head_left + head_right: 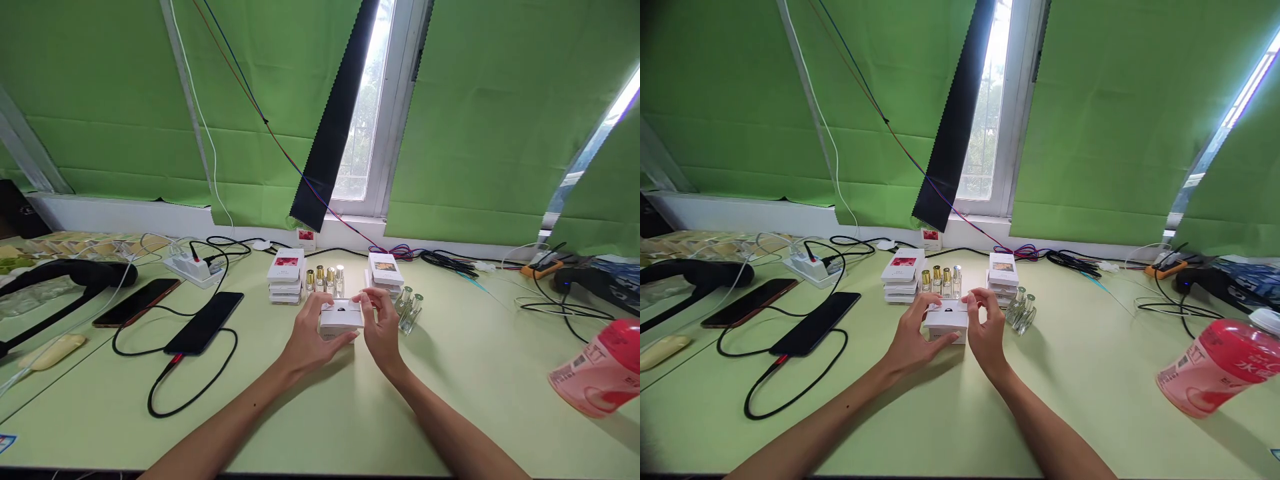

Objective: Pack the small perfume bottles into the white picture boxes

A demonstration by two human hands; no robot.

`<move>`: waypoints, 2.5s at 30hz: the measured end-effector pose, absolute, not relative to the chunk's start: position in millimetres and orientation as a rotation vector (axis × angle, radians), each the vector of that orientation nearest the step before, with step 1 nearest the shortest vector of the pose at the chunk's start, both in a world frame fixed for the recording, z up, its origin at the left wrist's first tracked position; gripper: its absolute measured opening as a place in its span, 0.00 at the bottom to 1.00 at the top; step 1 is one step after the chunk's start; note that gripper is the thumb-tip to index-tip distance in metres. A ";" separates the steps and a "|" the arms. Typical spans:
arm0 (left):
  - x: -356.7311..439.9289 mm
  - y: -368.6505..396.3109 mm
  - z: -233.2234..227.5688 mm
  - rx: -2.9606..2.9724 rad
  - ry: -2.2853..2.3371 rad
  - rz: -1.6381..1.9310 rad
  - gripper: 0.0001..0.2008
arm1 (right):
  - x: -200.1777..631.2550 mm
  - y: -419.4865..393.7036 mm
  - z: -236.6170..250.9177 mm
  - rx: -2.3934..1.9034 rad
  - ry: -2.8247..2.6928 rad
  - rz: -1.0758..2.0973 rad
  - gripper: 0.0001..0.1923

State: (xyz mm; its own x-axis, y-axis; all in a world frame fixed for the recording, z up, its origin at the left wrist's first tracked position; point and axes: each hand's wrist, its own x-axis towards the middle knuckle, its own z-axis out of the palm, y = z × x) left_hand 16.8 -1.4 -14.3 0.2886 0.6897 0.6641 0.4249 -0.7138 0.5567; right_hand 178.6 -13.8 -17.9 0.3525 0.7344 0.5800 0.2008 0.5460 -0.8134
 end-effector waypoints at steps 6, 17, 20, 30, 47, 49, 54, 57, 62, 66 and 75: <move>18.0 -1.0 -15.9 2.237 1.052 1.411 0.18 | 181.2 -11.6 -18.6 -0.987 -1.205 0.426 0.12; 18.9 1.8 -16.5 2.063 0.983 1.398 0.10 | 184.0 -11.7 -15.8 -1.003 -1.241 0.414 0.15; 20.0 1.8 -16.0 1.984 0.993 1.404 0.12 | 183.1 -12.6 -15.4 -1.009 -1.250 0.402 0.15; 21.9 0.6 -13.1 1.827 0.963 1.414 0.11 | 181.5 -13.0 -15.0 -0.978 -1.256 0.464 0.13; 24.2 -1.1 -11.9 1.626 0.971 1.445 0.13 | 182.2 -12.7 -16.9 -0.999 -1.366 0.318 0.10; 24.3 -0.5 -12.5 1.617 0.972 1.451 0.13 | 182.3 -13.5 -16.6 -1.002 -1.366 0.311 0.10; 24.3 0.4 -14.5 1.591 0.980 1.467 0.13 | 182.5 -13.7 -16.4 -1.008 -1.352 0.303 0.10; 24.6 0.5 -15.1 1.584 0.983 1.477 0.14 | 182.3 -13.6 -16.3 -1.009 -1.348 0.312 0.10; 25.0 0.2 -13.9 1.547 1.003 1.480 0.16 | 181.6 -13.8 -15.3 -1.013 -1.339 0.319 0.10; 25.9 0.7 -13.7 1.525 1.025 1.492 0.18 | 181.5 -13.8 -14.9 -1.016 -1.334 0.328 0.10; 24.1 0.9 -10.6 1.619 1.022 1.429 0.16 | 181.4 -13.3 -16.0 -1.048 -1.305 0.329 0.10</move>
State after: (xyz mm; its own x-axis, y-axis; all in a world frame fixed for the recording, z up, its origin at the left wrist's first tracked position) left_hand 24.1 0.9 -10.6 0.0642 0.9103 0.4090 0.0931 -0.4135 0.9057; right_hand 181.4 -13.3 -16.0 0.2938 0.7245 0.6235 0.3423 0.5293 -0.7763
